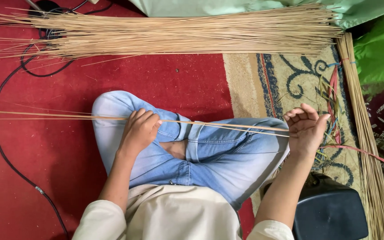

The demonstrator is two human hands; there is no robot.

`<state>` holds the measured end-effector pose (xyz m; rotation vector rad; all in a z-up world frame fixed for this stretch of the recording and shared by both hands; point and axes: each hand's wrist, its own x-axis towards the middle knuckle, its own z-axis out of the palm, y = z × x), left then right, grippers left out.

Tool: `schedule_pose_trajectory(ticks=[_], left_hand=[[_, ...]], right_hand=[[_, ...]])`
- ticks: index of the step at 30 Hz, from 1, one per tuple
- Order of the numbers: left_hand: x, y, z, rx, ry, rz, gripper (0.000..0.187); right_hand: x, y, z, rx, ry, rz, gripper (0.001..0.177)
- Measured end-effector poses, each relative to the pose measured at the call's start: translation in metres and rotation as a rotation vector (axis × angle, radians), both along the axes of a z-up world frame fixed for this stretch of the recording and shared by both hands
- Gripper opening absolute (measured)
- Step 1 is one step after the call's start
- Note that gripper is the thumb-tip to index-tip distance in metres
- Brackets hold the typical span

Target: Sorting and aligning long thin wooden sticks or reeds while sitting on the floor

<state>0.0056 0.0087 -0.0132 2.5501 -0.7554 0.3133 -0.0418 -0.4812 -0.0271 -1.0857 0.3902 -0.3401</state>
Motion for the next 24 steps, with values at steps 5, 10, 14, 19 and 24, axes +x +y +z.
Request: schedule_pose_trajectory(ticks=[5, 10, 14, 19, 24], left_hand=[[0.002, -0.007, -0.002, -0.033, 0.035, -0.008, 0.027], [0.003, -0.009, -0.003, -0.039, 0.035, -0.016, 0.026], [0.003, -0.014, -0.005, -0.005, -0.021, -0.017, 0.022], [0.006, -0.004, -0.011, -0.029, -0.021, -0.011, 0.022], [-0.001, 0.012, -0.039, 0.006, -0.054, 0.067, 0.025]], right_hand=[[0.002, 0.001, -0.005, -0.092, -0.015, -0.026, 0.071], [0.003, 0.009, -0.003, -0.004, -0.022, -0.119, 0.066], [0.006, 0.003, -0.015, 0.002, -0.011, -0.098, 0.061], [0.005, 0.024, 0.003, 0.274, -0.129, -0.177, 0.055], [-0.01, 0.05, -0.01, 0.348, -0.171, 0.117, 0.075]])
